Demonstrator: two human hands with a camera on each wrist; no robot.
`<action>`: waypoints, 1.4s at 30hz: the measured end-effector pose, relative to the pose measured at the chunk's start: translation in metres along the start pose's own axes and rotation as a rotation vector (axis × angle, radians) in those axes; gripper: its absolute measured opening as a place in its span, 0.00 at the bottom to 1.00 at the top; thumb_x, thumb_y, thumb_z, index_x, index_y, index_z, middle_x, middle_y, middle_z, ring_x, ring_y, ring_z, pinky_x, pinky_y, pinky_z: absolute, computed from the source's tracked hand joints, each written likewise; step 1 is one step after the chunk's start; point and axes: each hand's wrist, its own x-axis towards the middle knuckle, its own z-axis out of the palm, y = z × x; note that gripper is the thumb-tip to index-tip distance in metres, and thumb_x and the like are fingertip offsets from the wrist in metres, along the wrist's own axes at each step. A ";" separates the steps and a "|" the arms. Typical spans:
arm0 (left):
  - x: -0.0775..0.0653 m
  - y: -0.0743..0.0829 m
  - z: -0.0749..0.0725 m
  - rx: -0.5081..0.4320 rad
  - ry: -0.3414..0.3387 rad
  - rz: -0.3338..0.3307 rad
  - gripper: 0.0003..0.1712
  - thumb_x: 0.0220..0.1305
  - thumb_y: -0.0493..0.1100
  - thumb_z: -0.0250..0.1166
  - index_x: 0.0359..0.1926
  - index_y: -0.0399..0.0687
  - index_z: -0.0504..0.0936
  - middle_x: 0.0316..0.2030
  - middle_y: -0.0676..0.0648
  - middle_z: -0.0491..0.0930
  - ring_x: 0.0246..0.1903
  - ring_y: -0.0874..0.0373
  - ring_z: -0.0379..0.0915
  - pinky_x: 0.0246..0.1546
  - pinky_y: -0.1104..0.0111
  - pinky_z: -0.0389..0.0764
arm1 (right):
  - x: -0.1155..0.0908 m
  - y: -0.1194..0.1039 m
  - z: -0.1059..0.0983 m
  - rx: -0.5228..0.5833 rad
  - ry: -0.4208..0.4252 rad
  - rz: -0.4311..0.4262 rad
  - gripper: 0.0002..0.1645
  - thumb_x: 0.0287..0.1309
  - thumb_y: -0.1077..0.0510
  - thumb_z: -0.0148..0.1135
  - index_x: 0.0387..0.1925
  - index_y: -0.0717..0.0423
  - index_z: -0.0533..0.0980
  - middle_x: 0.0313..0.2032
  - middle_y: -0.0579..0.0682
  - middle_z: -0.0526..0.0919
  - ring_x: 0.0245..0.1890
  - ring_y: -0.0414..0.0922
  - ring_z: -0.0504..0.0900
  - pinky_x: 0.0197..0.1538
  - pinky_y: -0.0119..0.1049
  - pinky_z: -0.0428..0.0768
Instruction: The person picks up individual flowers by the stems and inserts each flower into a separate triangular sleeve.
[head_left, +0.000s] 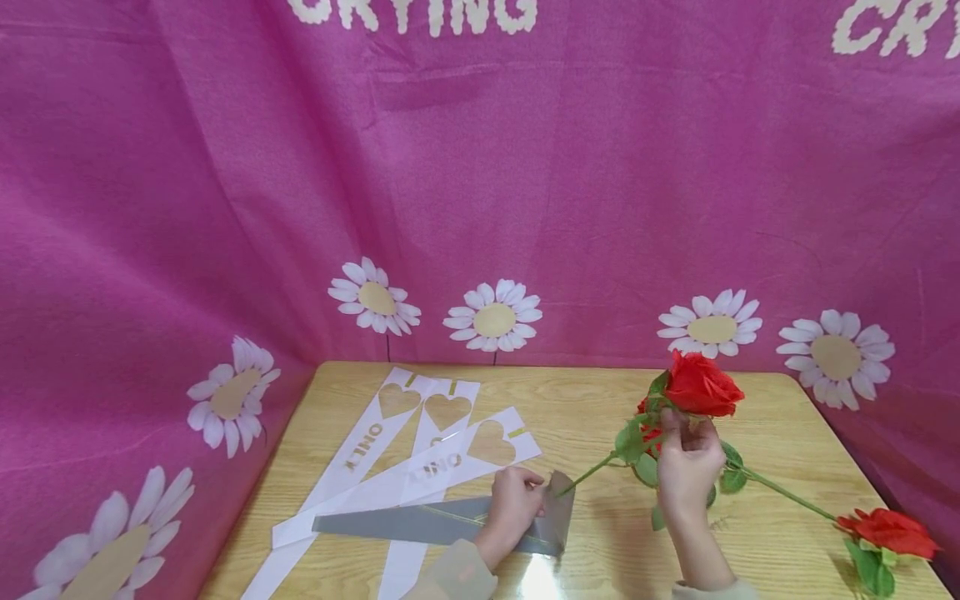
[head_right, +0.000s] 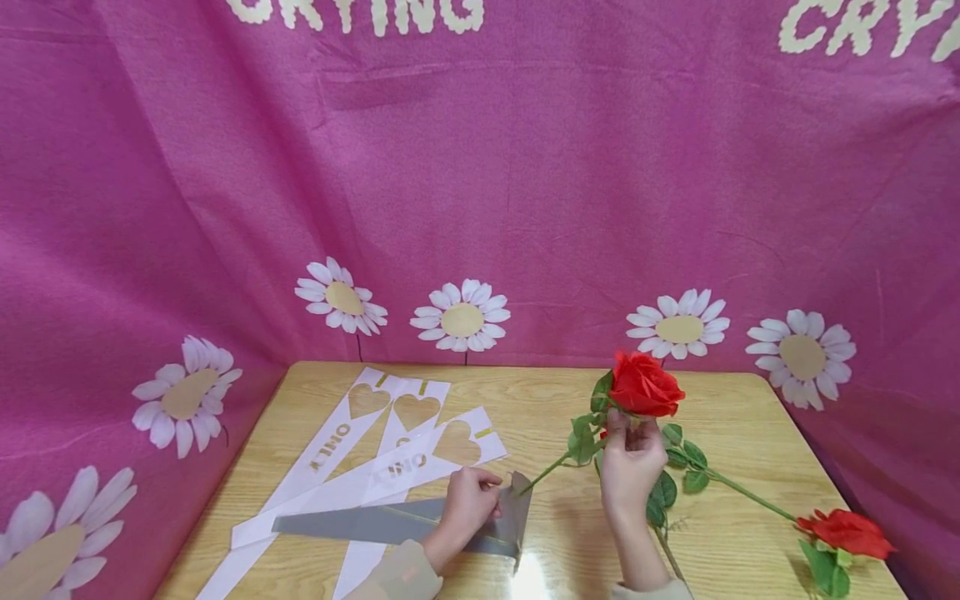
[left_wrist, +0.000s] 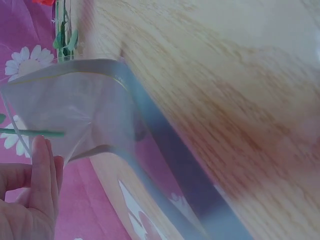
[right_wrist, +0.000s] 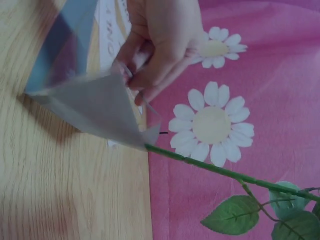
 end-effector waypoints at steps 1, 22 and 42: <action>0.000 0.001 0.000 0.000 -0.004 0.006 0.07 0.48 0.24 0.59 0.30 0.27 0.82 0.10 0.51 0.74 0.07 0.66 0.70 0.07 0.78 0.70 | -0.001 0.000 0.001 -0.009 -0.011 -0.005 0.07 0.54 0.68 0.59 0.29 0.52 0.74 0.24 0.40 0.76 0.25 0.30 0.73 0.28 0.17 0.72; -0.001 0.014 0.004 -0.052 0.020 0.006 0.08 0.46 0.23 0.56 0.24 0.28 0.81 0.11 0.47 0.77 0.08 0.64 0.72 0.09 0.78 0.73 | -0.019 0.018 0.004 -0.021 -0.032 0.068 0.06 0.60 0.66 0.53 0.36 0.52 0.69 0.31 0.41 0.76 0.35 0.33 0.75 0.37 0.19 0.74; 0.007 0.018 -0.002 -0.059 0.041 0.054 0.06 0.48 0.25 0.58 0.24 0.30 0.81 0.14 0.45 0.79 0.07 0.67 0.70 0.09 0.78 0.73 | -0.020 0.018 -0.003 0.050 0.017 0.135 0.04 0.60 0.63 0.54 0.32 0.53 0.68 0.29 0.40 0.74 0.33 0.32 0.72 0.38 0.18 0.71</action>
